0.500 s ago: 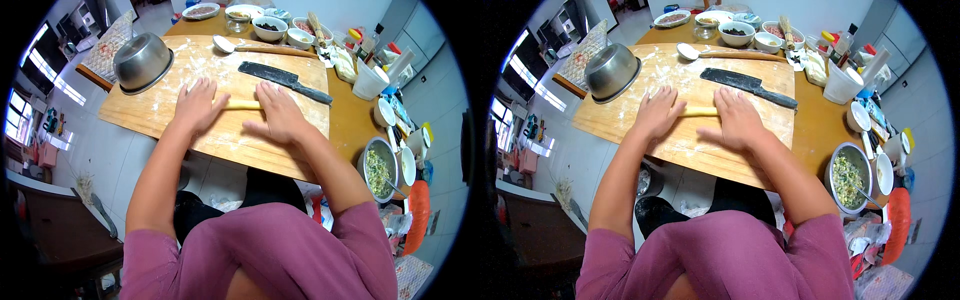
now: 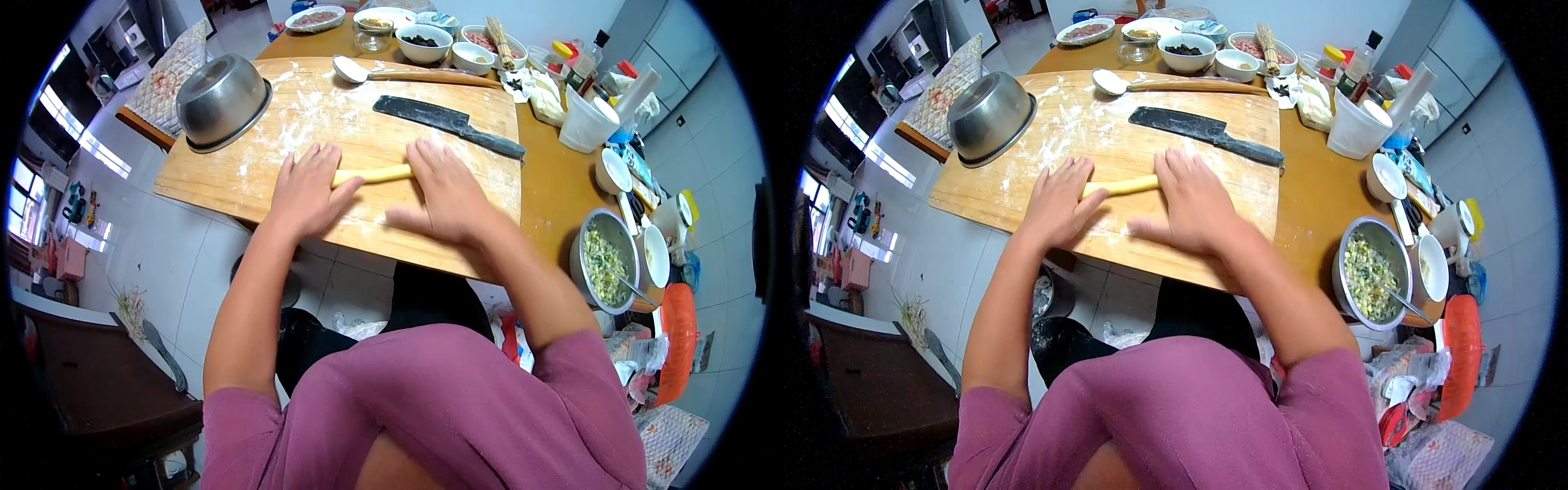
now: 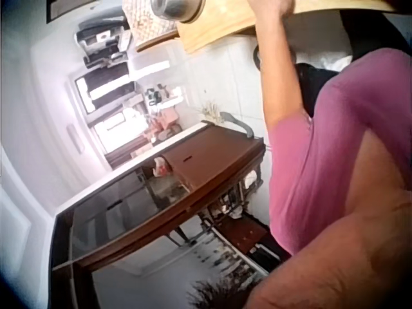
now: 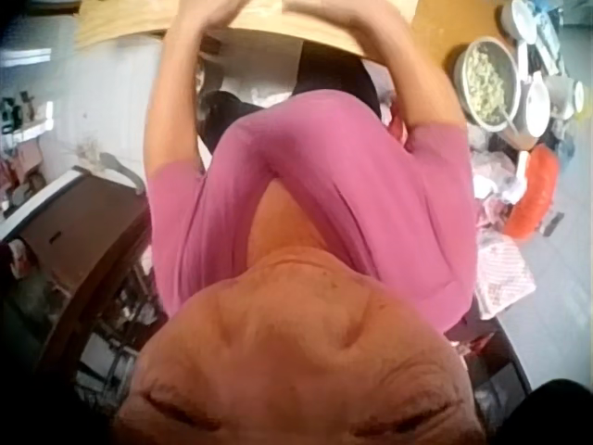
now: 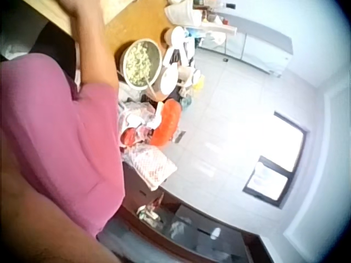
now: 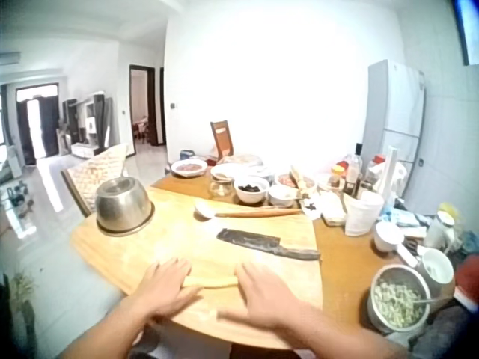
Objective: The person rolls a long dough log on a floured wooden board, cuts it into small pieces with a knife, then rolls each piece into a ball and flattens it into a small disc. The discs are arranged on the board.
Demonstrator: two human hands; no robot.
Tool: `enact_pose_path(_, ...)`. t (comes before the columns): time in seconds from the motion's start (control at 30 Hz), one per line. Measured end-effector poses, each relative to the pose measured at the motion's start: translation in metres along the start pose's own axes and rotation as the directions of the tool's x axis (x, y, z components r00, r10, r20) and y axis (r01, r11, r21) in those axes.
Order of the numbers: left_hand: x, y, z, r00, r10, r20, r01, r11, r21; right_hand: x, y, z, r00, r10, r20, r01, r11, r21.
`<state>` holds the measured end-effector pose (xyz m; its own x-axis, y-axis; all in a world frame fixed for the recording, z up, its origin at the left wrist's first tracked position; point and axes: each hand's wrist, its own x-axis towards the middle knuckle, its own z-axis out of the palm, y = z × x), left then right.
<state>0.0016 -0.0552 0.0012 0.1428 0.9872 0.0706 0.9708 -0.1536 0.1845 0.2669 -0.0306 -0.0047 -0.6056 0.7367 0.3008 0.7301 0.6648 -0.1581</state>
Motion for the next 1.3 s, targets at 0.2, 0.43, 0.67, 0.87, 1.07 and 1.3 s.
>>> enact_pose_path(0.2, 0.012, 0.005, 0.002, 0.995, -0.072, -0.074, 0.073, 0.997, 0.011, 0.06, 0.053, -0.027, 0.994, 0.107, -0.022, -0.085, 0.882, 0.463)
enact_pose_path(0.43, 0.0, 0.001, 0.01, 0.992, 0.017, -0.128, -0.021, 0.999, -0.028, 0.026, 0.101, -0.046, 0.896, 0.434, 0.089, -0.426, 0.899, -0.098)
enact_pose_path(0.67, 0.001, -0.01, 0.014, 0.975, 0.134, -0.179, -0.162, 0.976, -0.149, 0.061, 0.121, -0.038, 0.905, 0.421, 0.064, -0.414, 0.904, -0.107)
enact_pose_path(0.87, 0.009, 0.02, 0.02, 0.97, 0.15, -0.193, -0.199, 0.944, -0.265, 0.057, 0.04, -0.022, 0.995, -0.026, 0.099, -0.012, 0.931, 0.365)
enact_pose_path(1.07, 0.01, 0.045, 0.015, 0.99, 0.051, -0.135, -0.066, 0.992, -0.111, 0.038, 0.003, -0.015, 0.999, -0.034, 0.019, 0.03, 0.979, 0.199)
enact_pose_path(1.3, -0.036, -0.041, -0.02, 0.978, -0.178, -0.112, 0.161, 0.977, -0.141, 0.072, -0.046, 0.023, 0.964, -0.133, 0.229, 0.134, 0.991, 0.013)
